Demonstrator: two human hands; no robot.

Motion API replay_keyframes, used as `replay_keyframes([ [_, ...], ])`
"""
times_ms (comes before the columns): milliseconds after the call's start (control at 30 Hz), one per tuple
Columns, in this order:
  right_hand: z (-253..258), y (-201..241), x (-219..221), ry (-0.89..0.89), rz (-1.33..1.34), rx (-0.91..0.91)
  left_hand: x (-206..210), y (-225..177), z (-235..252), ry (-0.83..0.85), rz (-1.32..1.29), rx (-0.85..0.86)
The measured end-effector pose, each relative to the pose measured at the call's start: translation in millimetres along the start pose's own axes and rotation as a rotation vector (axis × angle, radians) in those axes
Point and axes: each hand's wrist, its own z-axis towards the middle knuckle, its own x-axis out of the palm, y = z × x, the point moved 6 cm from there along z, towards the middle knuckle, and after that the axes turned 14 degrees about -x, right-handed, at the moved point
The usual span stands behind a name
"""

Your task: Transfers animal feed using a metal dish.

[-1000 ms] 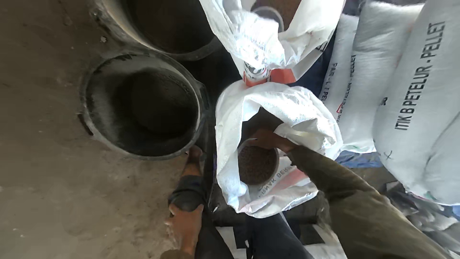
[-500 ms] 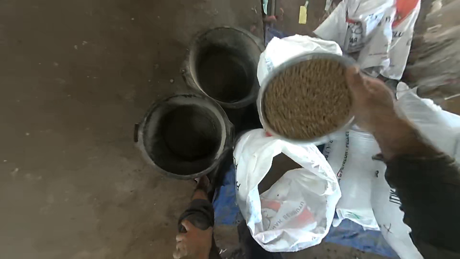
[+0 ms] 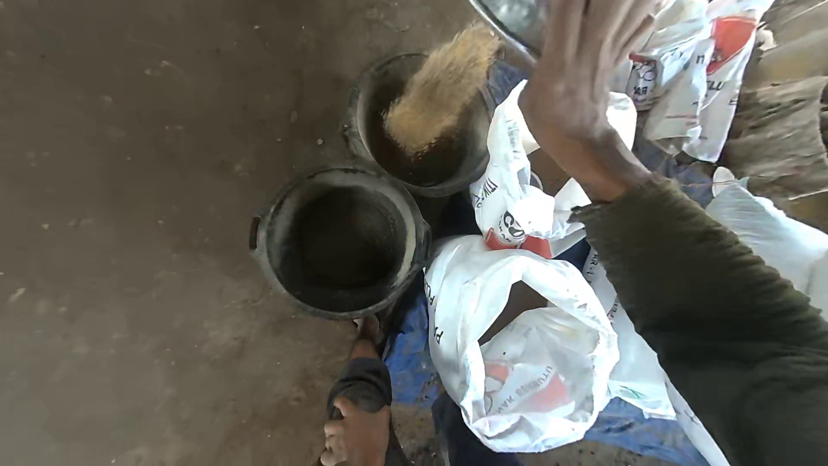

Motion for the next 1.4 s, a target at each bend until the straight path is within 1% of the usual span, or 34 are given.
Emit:
replay_keyframes([
  [67, -24.3, -0.8, -35.1, -0.019, 0.122, -0.025, -3.7, -1.0, 0.7, 0.032, 0.029, -0.009],
  [167, -97.9, -10.8, -116.8, 0.112, 0.307, 0.050, -5.2, -3.6, 3.8, 0.032, 0.022, -0.002],
  [200, -127.4, -9.2, -140.9, 0.170, 0.341, 0.073, -4.6, -3.8, 6.0, 0.012, 0.018, 0.007],
  [233, -156.3, -1.8, -159.5, 0.267, 0.375, 0.094, -3.4, -1.8, 6.5, 0.011, 0.021, 0.012],
  [267, -184.8, 8.8, -166.8, 0.394, 0.426, 0.124, -1.7, -0.5, 7.2, 0.010, 0.021, 0.019],
  [300, -214.7, 21.3, -160.2, 0.560, 0.502, 0.162, -3.8, -2.2, 6.2, 0.012, 0.025, 0.027],
  [333, -251.3, 35.4, -140.3, 0.798, 0.622, 0.244, -6.7, -3.2, 4.5, 0.018, 0.046, 0.028],
  [367, -293.4, 50.2, -109.4, 1.038, 0.722, 0.348, -10.5, -5.3, 2.2, 0.039, 0.071, 0.023],
  [400, -336.9, 64.3, -71.1, 1.231, 0.763, 0.431, -13.8, -8.8, 0.4, 0.054, 0.095, 0.022],
  [433, -378.3, 76.8, -31.8, 1.367, 0.763, 0.503, -15.3, -9.6, -1.4, 0.062, 0.108, 0.025],
  [467, -417.4, 87.8, 4.7, 1.414, 0.739, 0.554, -16.7, -8.2, -4.0, 0.066, 0.122, 0.025],
  [500, -449.0, 96.6, 37.6, 1.378, 0.708, 0.580, -13.5, -5.9, -2.3, 0.045, 0.122, 0.027],
  [533, -473.5, 102.3, 66.5, 1.246, 0.658, 0.575, -7.3, -3.3, 2.6, 0.025, 0.120, 0.027],
  [567, -490.8, 105.4, 90.4, 1.070, 0.583, 0.555, -1.9, -1.5, 6.0, 0.015, 0.135, 0.028],
  [600, -501.2, 106.0, 111.2, 0.970, 0.533, 0.565, 1.6, -2.6, 7.9, 0.004, 0.148, 0.033],
  [633, -507.4, 105.5, 129.1, 0.920, 0.515, 0.601, 4.2, -4.3, 8.7, -0.003, 0.163, 0.035],
  [733, -547.5, 123.5, 160.3, 1.027, 0.603, 0.805, 6.5, 5.6, 5.1, 0.018, 0.189, 0.020],
  [800, -567.6, 129.9, 176.5, 1.087, 0.634, 0.889, 10.3, 1.4, 8.8, -0.007, 0.164, 0.039],
  [867, -586.4, 138.2, 181.8, 1.200, 0.667, 0.912, 13.2, 5.0, 9.2, -0.030, 0.184, 0.042],
  [933, -613.9, 149.8, 184.3, 1.321, 0.736, 0.866, 14.6, 8.4, 5.9, -0.032, 0.225, 0.027],
  [967, -625.6, 154.5, 184.0, 1.366, 0.812, 0.857, 15.2, 6.4, 4.9, -0.029, 0.231, 0.023],
  [1033, -640.0, 170.5, 184.3, 1.403, 0.978, 0.848, 16.2, 5.5, 5.4, -0.039, 0.240, 0.027],
  [1100, -651.1, 189.0, 188.4, 1.391, 1.131, 0.846, 19.2, 8.9, 8.5, -0.061, 0.265, 0.031],
  [1167, -644.7, 193.7, 191.1, 1.367, 1.280, 0.851, 19.3, 8.9, 8.9, -0.072, 0.235, 0.039],
  [1267, -622.2, 184.9, 178.4, 1.365, 1.412, 0.910, 14.1, 6.0, 1.8, -0.040, 0.231, 0.016],
  [1333, -593.5, 168.3, 158.6, 1.334, 1.446, 0.927, 13.3, 4.9, -1.3, -0.035, 0.249, 0.018],
  [1400, -550.0, 144.1, 125.4, 1.264, 1.463, 0.949, 14.8, 5.6, -0.5, -0.046, 0.252, 0.024],
])
